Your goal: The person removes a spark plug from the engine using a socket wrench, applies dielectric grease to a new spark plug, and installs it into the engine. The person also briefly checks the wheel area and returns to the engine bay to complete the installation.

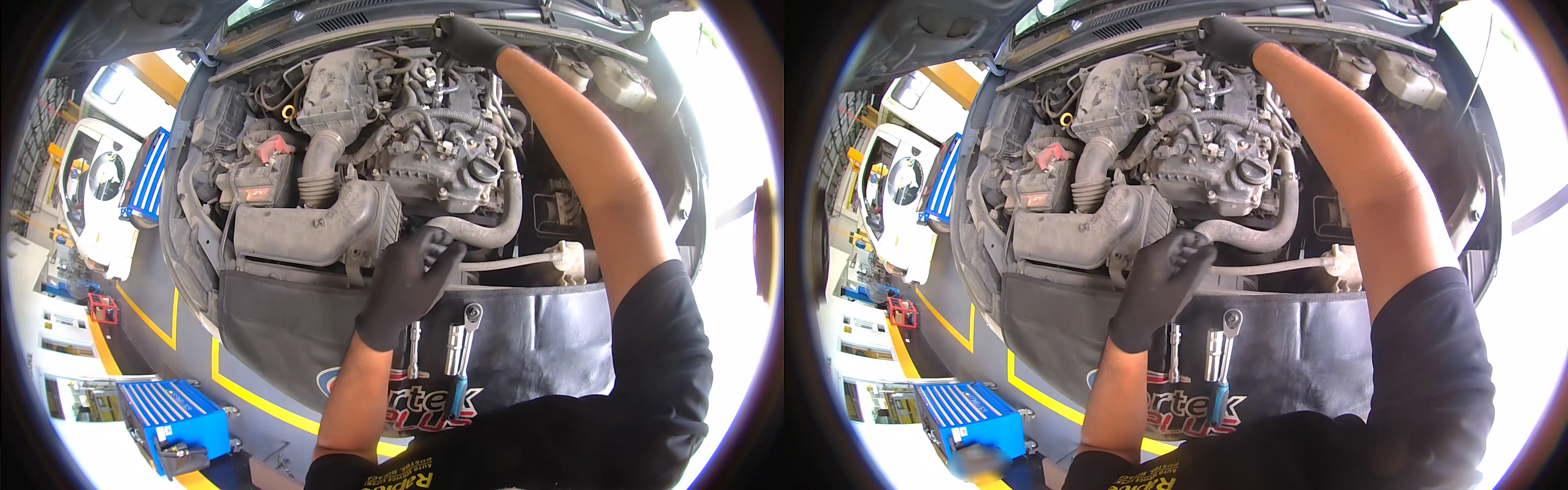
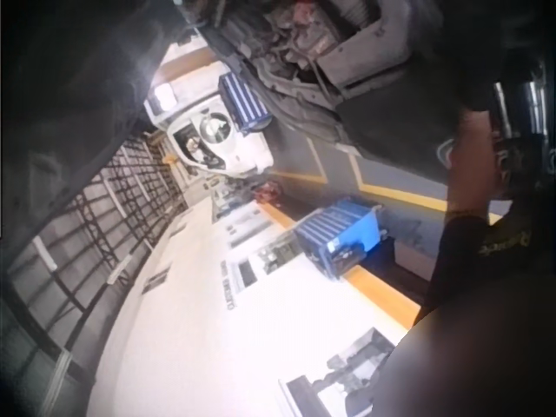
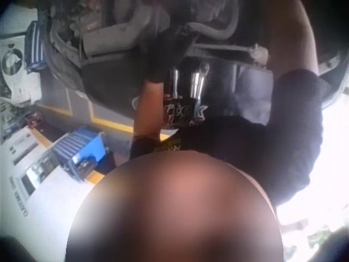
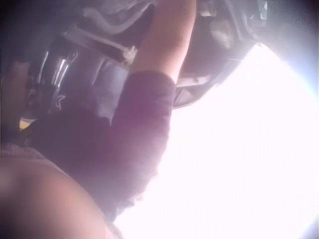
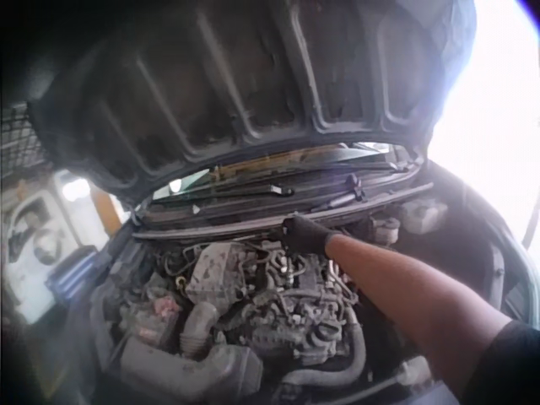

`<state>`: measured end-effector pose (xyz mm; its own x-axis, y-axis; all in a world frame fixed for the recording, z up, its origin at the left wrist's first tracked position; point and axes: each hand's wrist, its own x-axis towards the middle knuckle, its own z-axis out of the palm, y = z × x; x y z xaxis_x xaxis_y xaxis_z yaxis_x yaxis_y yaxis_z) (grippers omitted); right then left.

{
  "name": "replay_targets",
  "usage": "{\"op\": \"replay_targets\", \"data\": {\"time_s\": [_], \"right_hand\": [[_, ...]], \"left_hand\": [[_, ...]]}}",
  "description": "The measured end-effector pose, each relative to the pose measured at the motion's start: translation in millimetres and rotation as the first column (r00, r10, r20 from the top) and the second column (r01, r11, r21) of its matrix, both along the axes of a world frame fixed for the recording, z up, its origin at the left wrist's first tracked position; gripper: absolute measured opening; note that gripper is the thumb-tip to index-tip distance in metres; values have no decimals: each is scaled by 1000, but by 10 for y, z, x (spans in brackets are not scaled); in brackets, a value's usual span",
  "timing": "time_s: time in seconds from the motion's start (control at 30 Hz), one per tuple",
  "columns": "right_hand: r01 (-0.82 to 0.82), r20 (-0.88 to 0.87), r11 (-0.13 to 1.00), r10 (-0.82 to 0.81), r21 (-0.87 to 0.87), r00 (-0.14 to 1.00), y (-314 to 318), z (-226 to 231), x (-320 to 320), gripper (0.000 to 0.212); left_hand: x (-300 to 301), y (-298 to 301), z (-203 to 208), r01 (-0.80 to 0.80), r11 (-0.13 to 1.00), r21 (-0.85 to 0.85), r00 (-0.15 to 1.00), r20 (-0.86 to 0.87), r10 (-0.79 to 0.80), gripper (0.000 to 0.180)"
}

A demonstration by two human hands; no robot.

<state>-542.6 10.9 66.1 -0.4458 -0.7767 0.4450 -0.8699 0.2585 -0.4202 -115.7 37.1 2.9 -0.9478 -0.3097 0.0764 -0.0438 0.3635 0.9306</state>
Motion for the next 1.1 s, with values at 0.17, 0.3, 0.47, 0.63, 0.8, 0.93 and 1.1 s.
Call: {"op": "replay_targets", "data": {"time_s": [0.17, 0.3, 0.47, 0.63, 0.8, 0.93, 1.1], "right_hand": [[0, -52, 1000, 1, 21, 999, 94, 65, 19, 19], [13, -128, 1000, -9, 28, 992, 200, 81, 39, 18], [-83, 33, 990, 80, 117, 996, 130, -11, 46, 19], [45, -122, 996, -36, 73, 992, -92, -243, -50, 15], [147, -186, 912, -80, 383, 979, -259, -646, -43, 31], [221, -101, 888, -197, 403, 975, -274, -927, 54, 47], [5, -370, 928, 143, 371, 918, -218, -759, -25, 23]], "left_hand": [[-229, -143, -65, 67, 914, 399, 997, -71, -42, 22], [-161, -269, -239, 34, 881, 471, 998, -67, -2, 24], [-157, -258, -294, 45, 899, 435, 993, -119, 8, 24], [-138, -213, -256, 44, 925, 378, 991, -135, 8, 20], [-143, -237, -268, 54, 936, 348, 994, -105, -18, 15], [-151, -232, -286, 66, 934, 351, 985, -170, -5, 11], [-167, -207, -313, 69, 923, 380, 983, -183, 2, 10]]}}
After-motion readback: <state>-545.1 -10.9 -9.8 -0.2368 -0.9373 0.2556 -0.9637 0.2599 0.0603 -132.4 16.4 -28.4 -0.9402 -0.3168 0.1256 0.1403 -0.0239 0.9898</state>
